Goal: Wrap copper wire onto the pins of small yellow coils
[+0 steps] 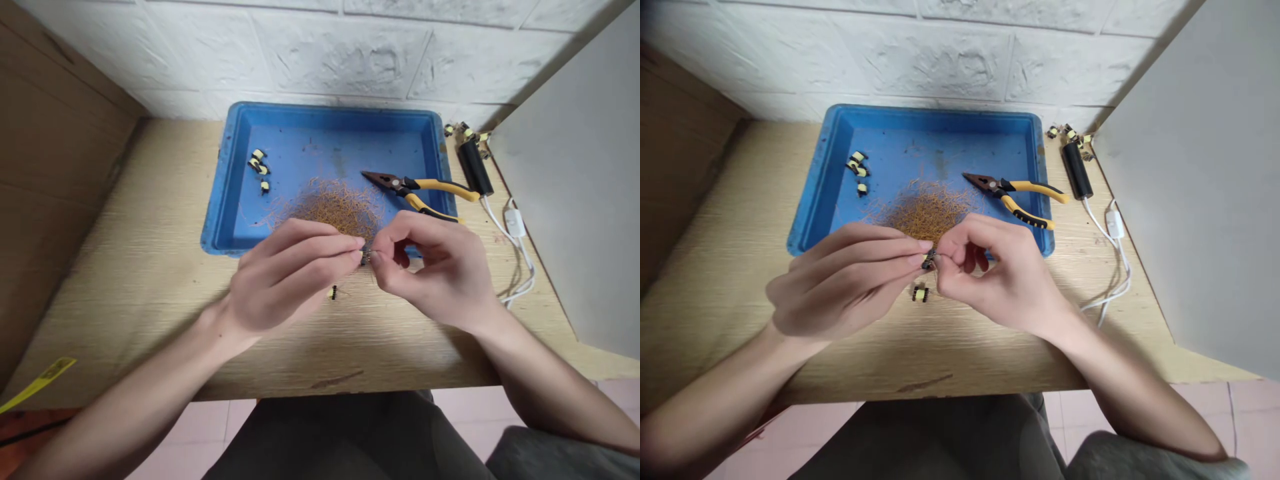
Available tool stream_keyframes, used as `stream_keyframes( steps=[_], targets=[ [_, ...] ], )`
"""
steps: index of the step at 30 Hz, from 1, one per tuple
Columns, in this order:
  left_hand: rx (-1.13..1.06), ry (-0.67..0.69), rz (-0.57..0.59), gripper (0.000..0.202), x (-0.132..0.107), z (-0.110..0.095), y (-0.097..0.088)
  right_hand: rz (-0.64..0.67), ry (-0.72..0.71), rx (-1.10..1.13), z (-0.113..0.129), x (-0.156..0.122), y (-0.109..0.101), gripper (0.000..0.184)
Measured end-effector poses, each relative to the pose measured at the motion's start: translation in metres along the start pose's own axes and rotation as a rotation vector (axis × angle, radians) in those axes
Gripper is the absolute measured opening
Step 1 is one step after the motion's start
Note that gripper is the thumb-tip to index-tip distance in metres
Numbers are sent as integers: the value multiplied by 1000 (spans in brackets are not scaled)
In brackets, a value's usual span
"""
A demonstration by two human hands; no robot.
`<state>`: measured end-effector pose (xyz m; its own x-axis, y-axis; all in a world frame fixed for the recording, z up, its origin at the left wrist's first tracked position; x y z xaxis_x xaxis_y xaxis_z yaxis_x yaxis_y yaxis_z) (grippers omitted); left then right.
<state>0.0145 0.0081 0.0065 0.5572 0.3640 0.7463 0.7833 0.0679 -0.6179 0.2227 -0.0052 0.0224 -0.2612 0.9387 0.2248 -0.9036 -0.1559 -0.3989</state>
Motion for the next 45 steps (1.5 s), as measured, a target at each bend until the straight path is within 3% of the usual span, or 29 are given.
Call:
stream_keyframes(
  steps=[13,20,24,33,38,41,45],
  targets=[
    [32,-8,87,15,1,2,-1,-2,-279,-439,5,-5,-5,17],
    [22,111,116,11,1,8,0,21,-382,-616,4,-4,-3,16],
    [10,42,157,16,1,7,-1,54,-411,-694,1,-4,-1,20],
    [-179,-62,257,23,1,5,3,267,-340,-552,-5,-5,-6,14],
    [-500,-496,390,13,6,7,3,400,-232,-307,1,-5,-11,13],
    [-703,-634,315,3,10,6,1,359,-177,-176,6,-5,-12,19],
    [-673,-580,171,7,12,4,-1,303,-70,-24,7,-2,-12,22]
  ],
)
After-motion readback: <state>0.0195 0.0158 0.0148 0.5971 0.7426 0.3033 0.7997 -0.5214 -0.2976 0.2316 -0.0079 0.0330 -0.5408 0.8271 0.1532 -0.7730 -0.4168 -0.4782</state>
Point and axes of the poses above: each hand's wrist, its own x-axis towards the middle knuckle, its own y-axis out of the palm, z = x × y, the point moved 2 cm from there along x, towards the middle knuckle, and after that the axes turned 5 degrees about -x, right-handed, at the moved point
